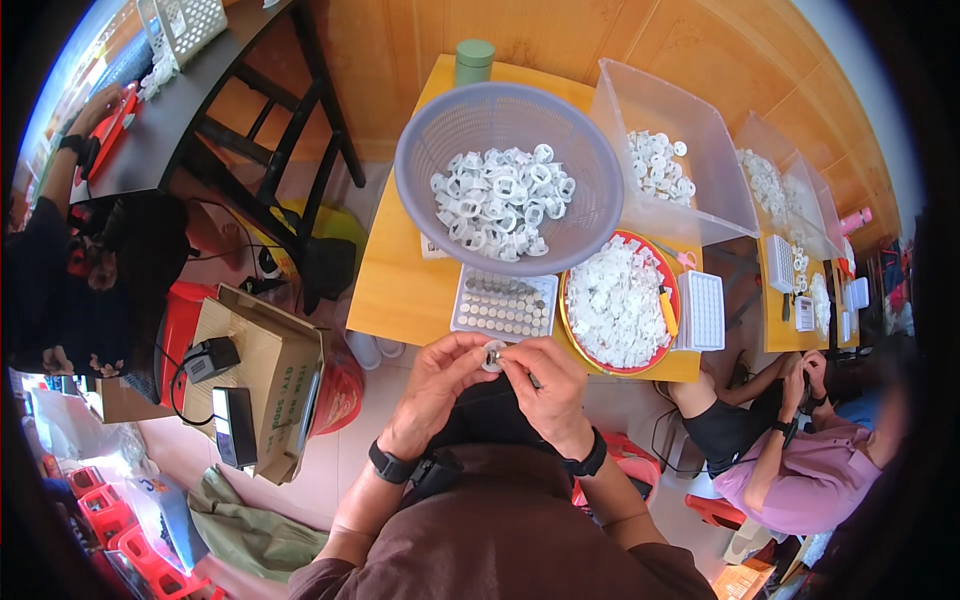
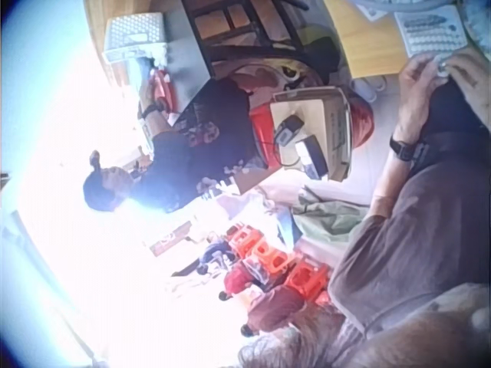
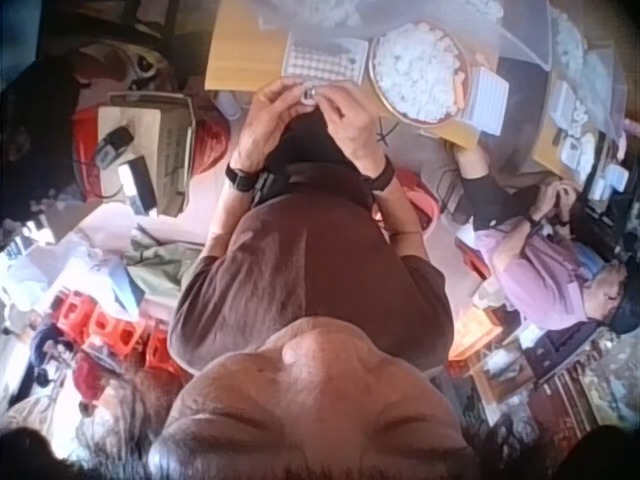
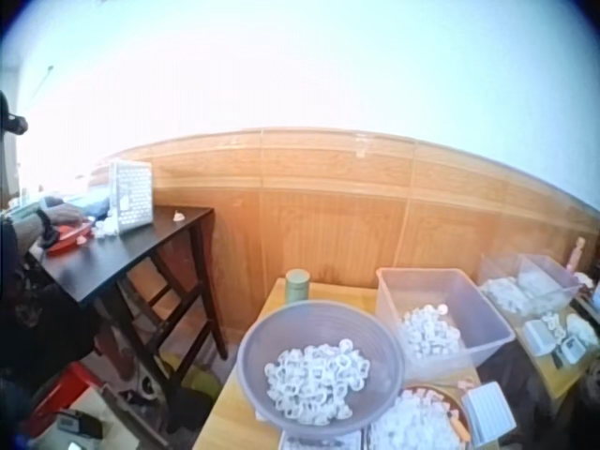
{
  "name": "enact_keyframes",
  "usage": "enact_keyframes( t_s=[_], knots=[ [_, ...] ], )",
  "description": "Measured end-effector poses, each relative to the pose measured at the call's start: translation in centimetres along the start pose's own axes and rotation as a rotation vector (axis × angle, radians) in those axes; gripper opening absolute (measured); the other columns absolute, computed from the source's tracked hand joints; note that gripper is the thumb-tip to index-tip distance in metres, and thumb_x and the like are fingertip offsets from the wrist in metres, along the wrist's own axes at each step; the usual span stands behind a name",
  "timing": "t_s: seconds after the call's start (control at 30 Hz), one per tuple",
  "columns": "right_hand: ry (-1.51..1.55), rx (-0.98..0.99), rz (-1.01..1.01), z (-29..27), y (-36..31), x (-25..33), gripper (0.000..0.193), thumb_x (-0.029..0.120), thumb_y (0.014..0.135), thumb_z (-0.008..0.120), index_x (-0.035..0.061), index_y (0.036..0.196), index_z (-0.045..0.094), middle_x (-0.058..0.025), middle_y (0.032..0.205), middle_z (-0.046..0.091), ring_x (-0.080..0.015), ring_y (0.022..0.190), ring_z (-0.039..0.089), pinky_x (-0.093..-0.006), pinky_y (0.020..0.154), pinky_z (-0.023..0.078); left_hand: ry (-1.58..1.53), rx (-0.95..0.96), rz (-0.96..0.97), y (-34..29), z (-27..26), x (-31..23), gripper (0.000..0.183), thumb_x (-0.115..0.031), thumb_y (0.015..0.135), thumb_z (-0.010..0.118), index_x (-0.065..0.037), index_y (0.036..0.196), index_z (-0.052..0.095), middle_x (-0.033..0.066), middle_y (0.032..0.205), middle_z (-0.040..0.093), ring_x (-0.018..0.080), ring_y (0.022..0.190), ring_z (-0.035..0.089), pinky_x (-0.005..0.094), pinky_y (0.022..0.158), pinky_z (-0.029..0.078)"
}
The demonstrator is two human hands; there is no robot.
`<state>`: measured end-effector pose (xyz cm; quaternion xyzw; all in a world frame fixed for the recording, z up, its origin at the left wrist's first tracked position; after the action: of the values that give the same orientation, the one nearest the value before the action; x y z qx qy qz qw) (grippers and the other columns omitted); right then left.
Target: Assembling small white plastic components and placing them into a grid-like tray.
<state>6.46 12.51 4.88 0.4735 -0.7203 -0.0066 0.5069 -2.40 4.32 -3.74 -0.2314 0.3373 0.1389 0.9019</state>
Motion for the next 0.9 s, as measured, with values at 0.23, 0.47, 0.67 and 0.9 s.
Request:
enact_keyframes(
  t_s=[0.23,0.47,0.67,0.9],
  knots=[
    [-0.001,0.026,-0.012,0.0,0.2,-0.1,0.018,-0.006,0.067,0.067,0.0009,0.082,0.062,-0.0085,0.076,0.057,-0.024,0.064,0.058,-0.0315,0.054,0.047,0.033,-0.027,0.02,0.0,0.1,-0.1,0.019,-0.008,0.087,0.057,-0.001,0.104,0.059,0.0057,0.095,0.062,0.011,0.084,0.06,0.0245,0.075,0.051],
    [-0.067,0.11,-0.052,0.5,0.4,0.2,0.019,-0.006,0.068,0.066,0.0014,0.085,0.06,-0.0081,0.075,0.054,-0.0246,0.064,0.057,-0.0334,0.054,0.046,0.117,-0.048,0.041,0.2,0.0,-0.2,0.017,-0.007,0.086,0.059,-0.001,0.101,0.061,0.0056,0.091,0.063,0.0101,0.082,0.06,0.0241,0.072,0.052],
    [0.146,0.195,0.124,0.7,0.2,-2.0,0.016,-0.006,0.069,0.067,0.0008,0.081,0.061,-0.0086,0.076,0.056,-0.0224,0.062,0.057,-0.0303,0.054,0.045,0.176,-0.032,0.049,0.0,0.2,0.0,0.017,-0.007,0.088,0.056,0.0,0.102,0.06,0.0071,0.093,0.063,0.012,0.083,0.061,0.0258,0.073,0.052],
    [0.022,0.197,-0.046,-0.1,1.1,-0.6,0.013,-0.004,0.071,0.068,0.0009,0.081,0.061,-0.008,0.074,0.055,-0.0193,0.061,0.056,-0.0284,0.053,0.044,0.205,-0.021,0.058,0.3,0.7,-0.3,0.017,-0.008,0.088,0.055,0.0,0.102,0.061,0.0073,0.094,0.063,0.0122,0.083,0.06,0.0259,0.074,0.051]
  ],
)
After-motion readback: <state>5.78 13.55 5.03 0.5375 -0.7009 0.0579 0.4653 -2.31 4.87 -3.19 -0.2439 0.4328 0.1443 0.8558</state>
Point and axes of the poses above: each hand's wrist, its own y-axis towards the middle knuckle, its own z-axis out of the palm, x = y × z, the point moved 8 cm from there along y, towards the middle knuckle
